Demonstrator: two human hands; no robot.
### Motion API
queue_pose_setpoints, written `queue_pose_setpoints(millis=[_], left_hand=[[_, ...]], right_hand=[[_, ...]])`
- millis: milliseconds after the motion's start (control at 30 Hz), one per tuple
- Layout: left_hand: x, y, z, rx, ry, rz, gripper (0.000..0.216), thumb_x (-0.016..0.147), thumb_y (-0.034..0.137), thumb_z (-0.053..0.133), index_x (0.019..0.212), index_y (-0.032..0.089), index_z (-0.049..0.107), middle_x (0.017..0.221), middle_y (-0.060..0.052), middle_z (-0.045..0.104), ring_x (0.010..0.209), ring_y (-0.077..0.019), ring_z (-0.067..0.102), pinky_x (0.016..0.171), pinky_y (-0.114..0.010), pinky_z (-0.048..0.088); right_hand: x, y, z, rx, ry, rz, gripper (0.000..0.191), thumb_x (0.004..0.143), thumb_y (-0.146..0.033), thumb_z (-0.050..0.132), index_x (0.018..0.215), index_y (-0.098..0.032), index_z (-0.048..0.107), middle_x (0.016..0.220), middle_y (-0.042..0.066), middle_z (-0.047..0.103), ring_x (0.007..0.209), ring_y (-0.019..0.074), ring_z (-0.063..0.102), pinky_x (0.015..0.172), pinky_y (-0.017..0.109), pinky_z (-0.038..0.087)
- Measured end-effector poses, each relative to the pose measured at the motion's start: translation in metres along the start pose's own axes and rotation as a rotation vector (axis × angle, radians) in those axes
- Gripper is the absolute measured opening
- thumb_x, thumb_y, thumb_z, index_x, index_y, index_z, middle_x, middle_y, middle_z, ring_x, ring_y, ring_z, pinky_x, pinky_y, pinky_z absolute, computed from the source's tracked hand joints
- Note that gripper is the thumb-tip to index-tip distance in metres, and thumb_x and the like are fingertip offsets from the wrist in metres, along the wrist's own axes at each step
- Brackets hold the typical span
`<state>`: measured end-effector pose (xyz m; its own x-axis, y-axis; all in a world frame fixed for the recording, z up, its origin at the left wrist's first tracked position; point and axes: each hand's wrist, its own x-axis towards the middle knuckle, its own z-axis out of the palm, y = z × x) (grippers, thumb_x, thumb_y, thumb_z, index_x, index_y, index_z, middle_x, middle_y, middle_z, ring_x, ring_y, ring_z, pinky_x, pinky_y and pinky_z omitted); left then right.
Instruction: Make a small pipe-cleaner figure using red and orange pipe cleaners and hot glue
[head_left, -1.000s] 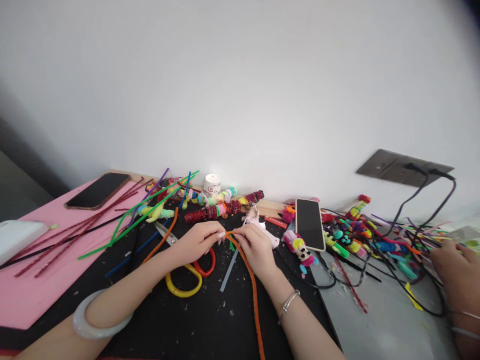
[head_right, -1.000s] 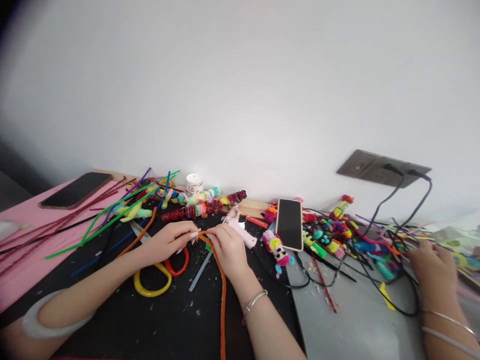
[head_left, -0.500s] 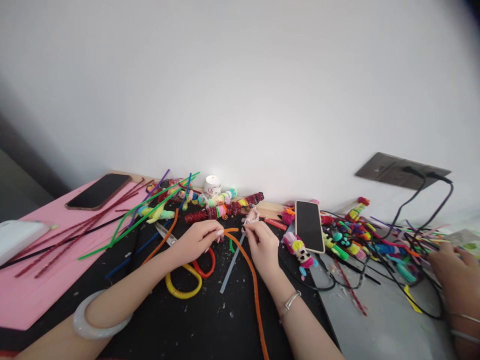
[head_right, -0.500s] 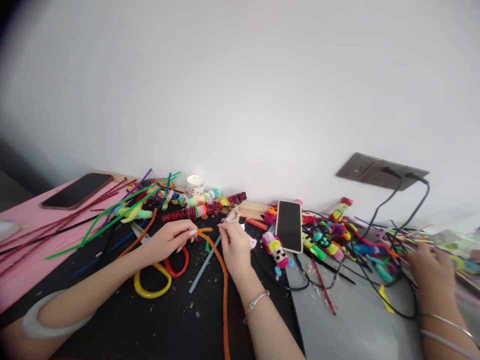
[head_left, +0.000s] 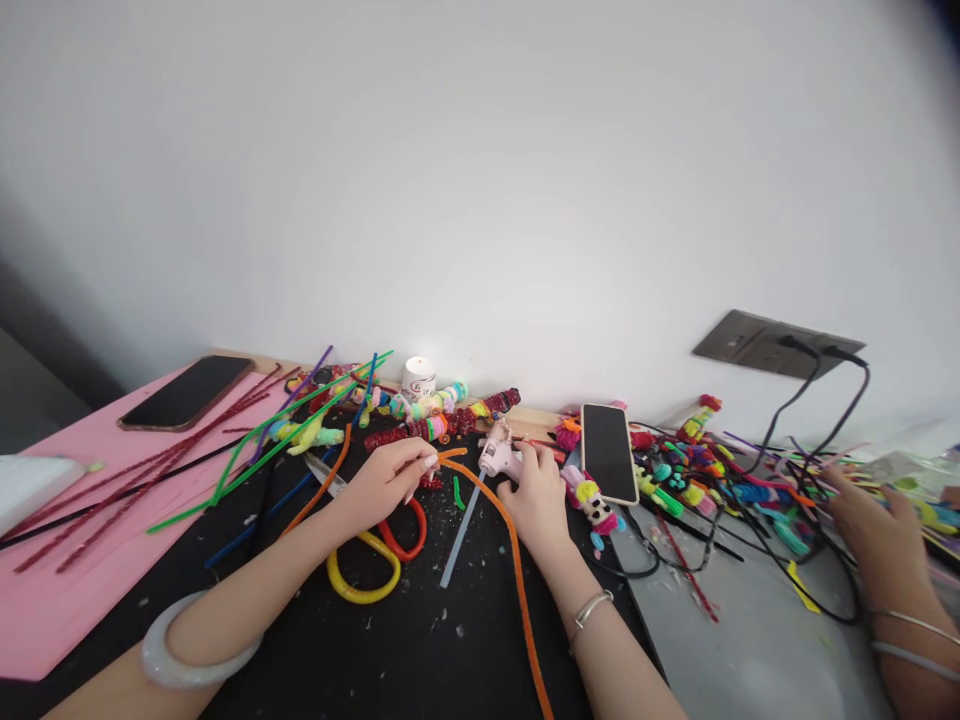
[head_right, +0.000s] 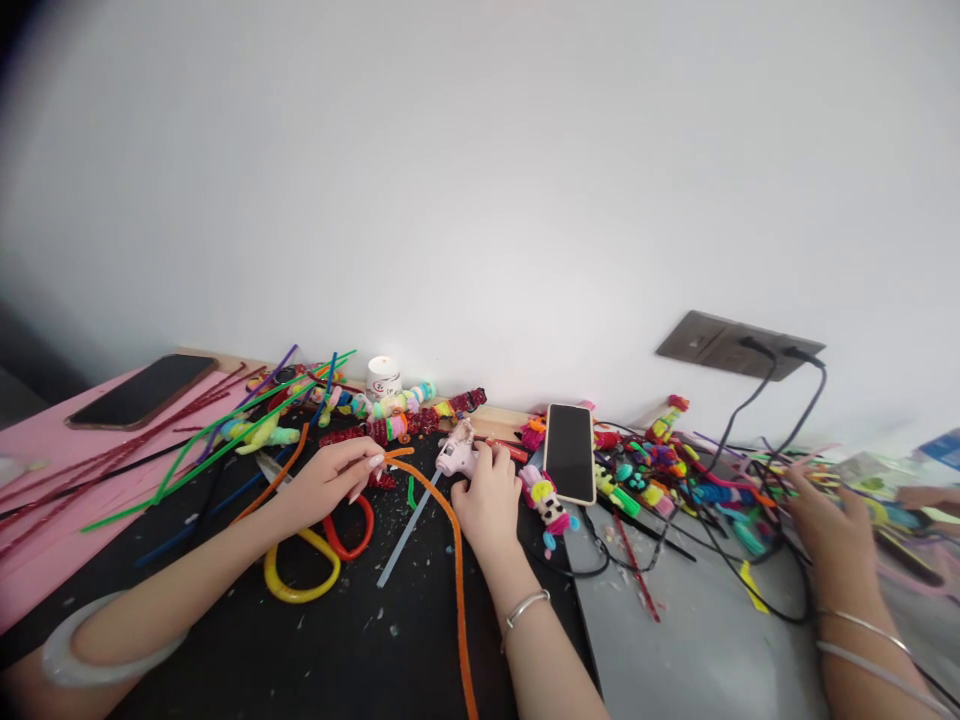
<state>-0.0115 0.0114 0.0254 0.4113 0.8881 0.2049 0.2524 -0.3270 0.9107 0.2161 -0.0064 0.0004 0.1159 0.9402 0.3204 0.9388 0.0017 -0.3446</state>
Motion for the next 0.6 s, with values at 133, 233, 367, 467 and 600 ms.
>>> queue_pose_setpoints(millis=[133, 233, 367, 467, 600], left_hand=[[0.002, -0.006, 0.000, -0.297, 0.056, -0.054, 0.024, 0.093, 0.034, 0.045, 0.077, 0.018, 0.053, 0.048, 0.009, 0.043, 0.042, -0.0075, 0.036, 0.053, -0.023, 0.031], [0.003, -0.013, -0.001, -0.432, 0.111, -0.071, 0.025, 0.093, 0.036, 0.046, 0.078, 0.018, 0.053, 0.049, 0.008, 0.045, 0.042, -0.0065, 0.034, 0.051, -0.022, 0.027], [0.005, -0.015, -0.002, -0.477, 0.134, -0.088, 0.024, 0.093, 0.036, 0.046, 0.079, 0.018, 0.051, 0.054, 0.008, 0.045, 0.043, -0.0054, 0.033, 0.049, -0.021, 0.025], [0.006, -0.014, -0.005, -0.504, 0.140, -0.094, 0.023, 0.092, 0.038, 0.046, 0.079, 0.019, 0.048, 0.061, 0.007, 0.046, 0.042, -0.0045, 0.032, 0.047, -0.021, 0.025], [0.009, -0.016, -0.009, -0.475, 0.123, -0.093, 0.024, 0.090, 0.041, 0.045, 0.079, 0.019, 0.046, 0.070, 0.005, 0.049, 0.042, -0.0042, 0.032, 0.046, -0.021, 0.025]], right_hand=[[0.007, 0.003, -0.001, 0.084, -0.015, 0.038, 0.046, 0.069, -0.013, 0.054, 0.115, -0.012, 0.060, 0.111, 0.017, 0.061, 0.106, 0.0319, 0.054, 0.089, 0.041, 0.042], [0.010, 0.010, -0.001, 0.172, -0.007, 0.021, 0.043, 0.067, -0.012, 0.054, 0.109, -0.012, 0.063, 0.107, 0.015, 0.066, 0.104, 0.0294, 0.057, 0.092, 0.038, 0.042], [0.012, 0.016, -0.005, 0.242, 0.031, 0.038, 0.045, 0.068, -0.015, 0.052, 0.112, -0.012, 0.062, 0.108, 0.013, 0.067, 0.101, 0.0269, 0.060, 0.091, 0.036, 0.044], [0.012, 0.014, -0.009, 0.437, 0.099, 0.088, 0.044, 0.070, -0.019, 0.051, 0.112, -0.013, 0.063, 0.103, 0.010, 0.069, 0.091, 0.0249, 0.062, 0.084, 0.034, 0.046], [0.010, 0.010, -0.013, 0.677, 0.165, 0.194, 0.040, 0.068, -0.020, 0.051, 0.105, -0.012, 0.065, 0.086, 0.005, 0.068, 0.070, 0.0193, 0.058, 0.066, 0.028, 0.045]])
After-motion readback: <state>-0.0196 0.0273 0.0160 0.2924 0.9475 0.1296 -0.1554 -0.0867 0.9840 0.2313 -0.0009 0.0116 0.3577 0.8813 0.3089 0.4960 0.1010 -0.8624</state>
